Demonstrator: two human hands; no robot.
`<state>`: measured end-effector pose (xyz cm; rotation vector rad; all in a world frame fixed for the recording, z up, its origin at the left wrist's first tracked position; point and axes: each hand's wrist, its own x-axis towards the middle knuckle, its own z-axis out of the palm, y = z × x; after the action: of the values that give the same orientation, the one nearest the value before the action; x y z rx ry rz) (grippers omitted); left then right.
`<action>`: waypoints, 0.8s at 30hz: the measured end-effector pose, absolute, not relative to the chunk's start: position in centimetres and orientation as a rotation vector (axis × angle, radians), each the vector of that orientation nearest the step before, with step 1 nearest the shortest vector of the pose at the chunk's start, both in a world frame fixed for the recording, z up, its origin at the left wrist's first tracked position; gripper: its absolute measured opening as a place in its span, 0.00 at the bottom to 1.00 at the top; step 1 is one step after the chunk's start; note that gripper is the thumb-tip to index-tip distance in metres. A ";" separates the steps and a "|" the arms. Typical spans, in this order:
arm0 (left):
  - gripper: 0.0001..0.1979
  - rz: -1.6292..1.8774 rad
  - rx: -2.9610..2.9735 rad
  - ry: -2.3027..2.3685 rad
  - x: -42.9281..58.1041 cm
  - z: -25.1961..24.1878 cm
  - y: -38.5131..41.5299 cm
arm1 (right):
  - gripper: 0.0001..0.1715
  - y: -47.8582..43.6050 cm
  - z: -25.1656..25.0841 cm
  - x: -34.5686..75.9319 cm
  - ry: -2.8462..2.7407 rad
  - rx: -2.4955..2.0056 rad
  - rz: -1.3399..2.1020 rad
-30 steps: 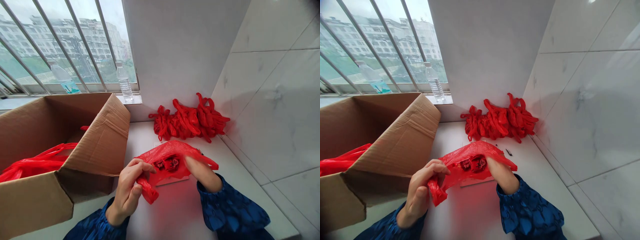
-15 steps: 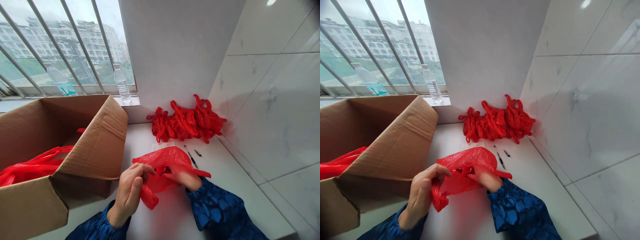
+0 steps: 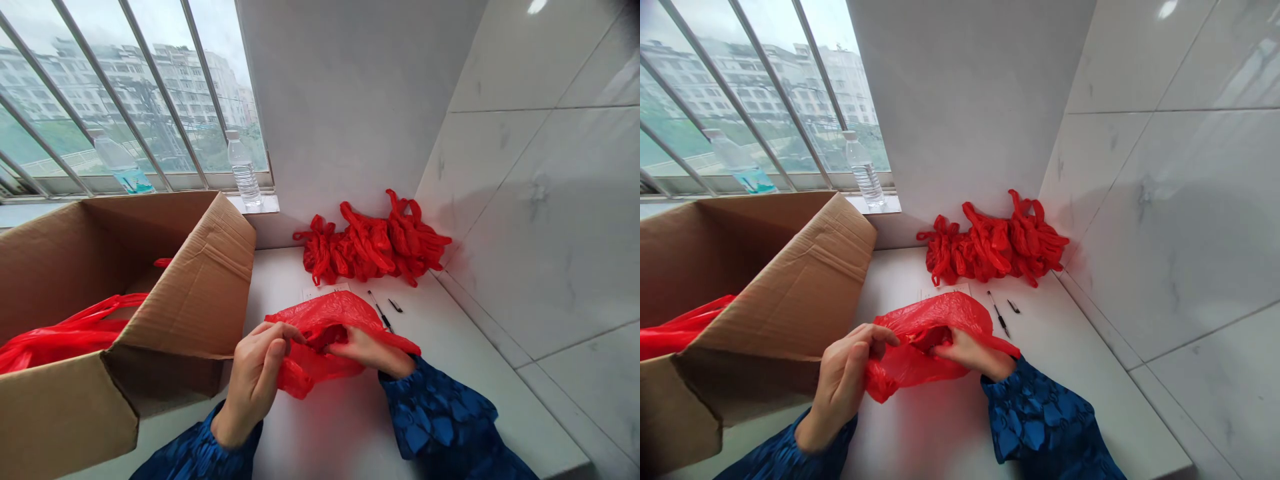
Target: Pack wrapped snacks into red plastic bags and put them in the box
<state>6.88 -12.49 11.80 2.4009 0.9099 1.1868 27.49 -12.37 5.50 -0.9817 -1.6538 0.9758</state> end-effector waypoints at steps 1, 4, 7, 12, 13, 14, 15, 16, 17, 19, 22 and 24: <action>0.23 1.166 2.440 0.927 6.8 11.8 -12.4 | 0.09 -12.5 6.0 27.7 -1.600 -0.906 1.141; 0.15 1.061 2.578 1.020 7.0 11.8 -11.9 | 0.13 -12.6 7.3 28.6 -1.418 -0.790 1.361; 0.09 0.958 2.667 1.131 7.3 11.6 -11.7 | 0.19 -12.7 7.7 29.2 -1.337 -0.784 1.436; 0.08 0.856 2.665 1.247 7.7 11.2 -11.8 | 0.19 -12.9 7.1 29.5 -1.328 -0.878 1.494; 0.09 0.851 2.662 1.263 7.7 11.2 -11.8 | 0.21 -13.0 6.9 29.5 -1.320 -0.875 1.512; 0.09 0.843 2.660 1.267 7.7 11.1 -11.8 | 0.22 -13.0 6.7 29.5 -1.307 -0.864 1.531; 0.09 0.828 2.661 1.258 7.7 11.1 -11.8 | 0.23 -13.0 6.5 29.5 -1.292 -0.850 1.551; 0.09 0.808 2.663 1.238 7.7 11.0 -11.7 | 0.24 -13.0 6.3 29.4 -1.275 -0.839 1.576; 0.08 0.784 2.666 1.211 7.7 10.9 -11.7 | 0.24 -13.0 6.0 29.3 -1.254 -0.835 1.596; 0.08 0.742 2.672 1.151 7.7 10.6 -11.5 | 0.26 -13.0 5.6 29.1 -1.197 -0.830 1.612; 0.10 0.680 2.684 1.079 7.8 9.9 -11.2 | 0.26 -12.7 5.1 28.8 -1.102 -0.830 1.565; 0.13 0.654 2.680 1.077 7.7 9.6 -11.0 | 0.25 -12.6 5.0 28.7 -1.103 -0.857 1.501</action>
<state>7.69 -11.00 9.55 2.6804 1.0773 0.6538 28.70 -12.60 5.04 -0.8572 -1.1028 1.5009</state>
